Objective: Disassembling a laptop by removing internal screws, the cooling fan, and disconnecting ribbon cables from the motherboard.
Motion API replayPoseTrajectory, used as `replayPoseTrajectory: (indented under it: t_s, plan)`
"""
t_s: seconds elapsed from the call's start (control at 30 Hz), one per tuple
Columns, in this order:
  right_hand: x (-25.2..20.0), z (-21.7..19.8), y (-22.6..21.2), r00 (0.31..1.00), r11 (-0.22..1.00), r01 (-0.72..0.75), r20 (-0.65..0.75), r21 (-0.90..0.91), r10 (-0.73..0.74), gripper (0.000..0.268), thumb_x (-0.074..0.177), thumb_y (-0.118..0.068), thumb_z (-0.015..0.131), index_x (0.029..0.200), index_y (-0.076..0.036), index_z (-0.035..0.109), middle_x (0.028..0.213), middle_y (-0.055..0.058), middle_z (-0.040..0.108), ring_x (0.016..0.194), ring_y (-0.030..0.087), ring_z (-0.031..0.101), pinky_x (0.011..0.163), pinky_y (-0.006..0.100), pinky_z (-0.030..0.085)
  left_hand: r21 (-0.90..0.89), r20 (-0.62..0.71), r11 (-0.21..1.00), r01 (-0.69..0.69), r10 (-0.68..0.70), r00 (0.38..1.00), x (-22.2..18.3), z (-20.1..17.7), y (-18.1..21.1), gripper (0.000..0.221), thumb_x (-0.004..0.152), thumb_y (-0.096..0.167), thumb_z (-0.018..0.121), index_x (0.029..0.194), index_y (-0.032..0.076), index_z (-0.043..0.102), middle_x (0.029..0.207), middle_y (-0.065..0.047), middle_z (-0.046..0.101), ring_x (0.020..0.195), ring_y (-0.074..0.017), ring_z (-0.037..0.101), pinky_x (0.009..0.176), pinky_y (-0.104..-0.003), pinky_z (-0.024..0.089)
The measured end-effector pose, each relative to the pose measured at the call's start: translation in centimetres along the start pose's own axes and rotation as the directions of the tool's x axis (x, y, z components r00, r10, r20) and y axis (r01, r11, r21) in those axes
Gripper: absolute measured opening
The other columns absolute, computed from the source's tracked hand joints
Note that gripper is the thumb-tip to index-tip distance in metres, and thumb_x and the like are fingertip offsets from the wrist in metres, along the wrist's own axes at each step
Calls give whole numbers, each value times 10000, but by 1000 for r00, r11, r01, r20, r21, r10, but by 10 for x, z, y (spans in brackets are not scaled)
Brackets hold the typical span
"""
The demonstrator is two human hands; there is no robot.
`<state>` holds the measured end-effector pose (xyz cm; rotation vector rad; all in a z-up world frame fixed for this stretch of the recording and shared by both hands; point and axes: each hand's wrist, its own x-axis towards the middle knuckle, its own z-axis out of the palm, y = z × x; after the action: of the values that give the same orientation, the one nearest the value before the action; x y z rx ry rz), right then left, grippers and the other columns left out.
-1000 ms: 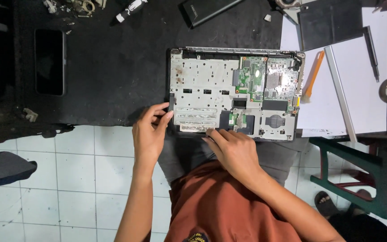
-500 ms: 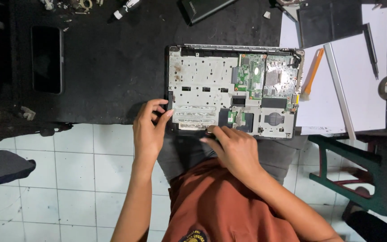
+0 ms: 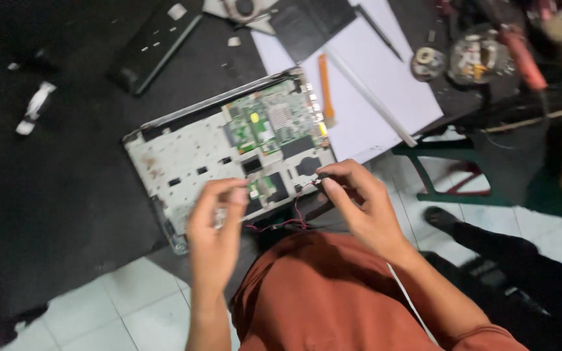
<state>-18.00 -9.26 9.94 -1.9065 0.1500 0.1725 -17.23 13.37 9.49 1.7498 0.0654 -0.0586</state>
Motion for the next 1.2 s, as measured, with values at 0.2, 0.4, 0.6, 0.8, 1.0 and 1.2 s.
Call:
replayPoseTrajectory:
  t_s: [0.2, 0.4, 0.6, 0.8, 1.0, 1.2]
  plan:
    - [-4, -17, 5, 995, 999, 48, -92, 13, -46, 185, 985, -65, 647, 1146, -8, 716, 787, 126, 749, 707, 175, 711, 712, 389, 636, 13, 257, 984, -178, 168, 952, 19, 62, 20, 365, 903, 206, 787, 1218, 73, 660, 1062, -110, 696, 936, -308, 712, 826, -417, 551]
    - [4, -25, 18, 998, 994, 53, -45, 100, -48, 133, 964, -77, 687, 1075, -9, 714, 739, 118, 754, 631, 177, 712, 647, 363, 621, 37, 276, 973, -229, 211, 938, 27, 77, 12, 161, 896, 202, 799, 1022, 141, 718, 868, 11, 729, 758, -189, 721, 766, -345, 555]
    - [8, -27, 9, 999, 982, -35, 29, 188, 30, 129, 977, -78, 645, 1050, -7, 725, 732, 105, 736, 603, 158, 699, 639, 315, 569, 28, 231, 959, -281, 268, 935, 28, 71, 9, 71, 912, 161, 780, 937, 129, 722, 821, -3, 739, 704, -204, 698, 732, -343, 559]
    - [13, -24, 9, 997, 983, -30, 70, 179, 18, 149, 968, -70, 643, 1078, -2, 717, 750, 113, 724, 591, 178, 703, 632, 332, 563, 48, 203, 964, -260, 246, 948, 27, 69, 3, 24, 967, 127, 715, 956, 106, 719, 858, -41, 760, 726, -246, 705, 733, -363, 561]
    - [16, -21, -5, 995, 993, -6, 97, 122, -6, 213, 1001, -57, 577, 1173, -16, 696, 789, 102, 688, 621, 195, 718, 634, 342, 582, 49, 215, 977, -209, 194, 957, 27, 67, -1, 42, 996, 132, 669, 1001, 106, 701, 774, -61, 756, 721, -269, 719, 754, -389, 569]
    - [18, -27, -3, 990, 997, -22, 138, 79, 11, 252, 935, -32, 673, 1185, -18, 650, 865, 147, 693, 659, 234, 723, 664, 426, 620, 36, 258, 992, -123, 110, 960, 24, 70, -5, 85, 1037, 122, 597, 1044, 79, 670, 770, -120, 745, 732, -303, 715, 734, -432, 561]
